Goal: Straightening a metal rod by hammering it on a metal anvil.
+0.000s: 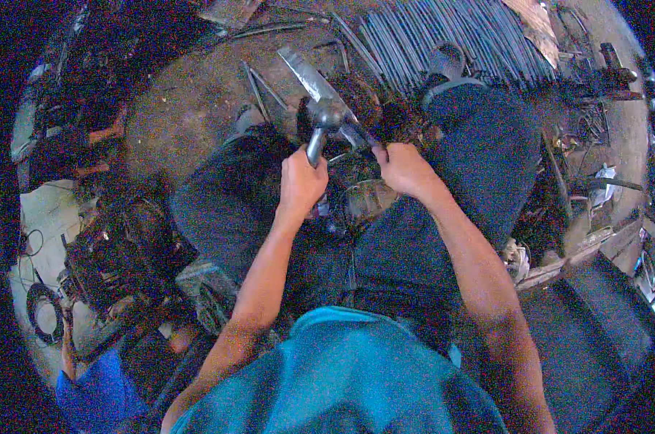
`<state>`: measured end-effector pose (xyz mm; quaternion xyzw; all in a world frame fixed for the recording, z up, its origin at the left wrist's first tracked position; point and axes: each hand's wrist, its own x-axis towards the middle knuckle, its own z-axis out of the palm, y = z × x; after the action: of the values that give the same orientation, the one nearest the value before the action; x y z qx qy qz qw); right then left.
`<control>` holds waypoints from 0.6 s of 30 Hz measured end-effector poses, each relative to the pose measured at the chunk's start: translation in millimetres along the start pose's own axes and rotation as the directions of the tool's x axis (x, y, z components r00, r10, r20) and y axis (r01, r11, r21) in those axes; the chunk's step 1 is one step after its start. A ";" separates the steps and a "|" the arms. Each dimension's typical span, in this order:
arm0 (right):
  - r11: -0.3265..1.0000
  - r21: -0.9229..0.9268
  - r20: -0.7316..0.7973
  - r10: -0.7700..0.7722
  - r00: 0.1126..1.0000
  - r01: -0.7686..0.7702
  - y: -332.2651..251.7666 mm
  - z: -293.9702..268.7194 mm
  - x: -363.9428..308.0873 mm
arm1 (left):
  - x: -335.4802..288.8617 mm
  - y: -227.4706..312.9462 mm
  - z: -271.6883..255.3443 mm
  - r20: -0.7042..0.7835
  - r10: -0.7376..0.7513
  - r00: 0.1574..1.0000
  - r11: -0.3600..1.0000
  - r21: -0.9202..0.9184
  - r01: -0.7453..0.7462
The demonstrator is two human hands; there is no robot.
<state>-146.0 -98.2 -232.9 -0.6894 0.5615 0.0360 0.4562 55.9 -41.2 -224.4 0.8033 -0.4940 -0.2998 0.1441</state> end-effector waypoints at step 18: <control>0.992 -0.008 -0.081 -0.128 0.988 0.127 38.0 18.7 16.9 | -27.5 80.0 -87.5 -0.271 0.168 0.948 0.885 -0.381 -0.266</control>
<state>-161.8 -96.5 -275.7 -0.7256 0.5342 -0.0205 0.4332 44.8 -60.2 -104.8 0.7230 -0.4868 -0.2838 0.3996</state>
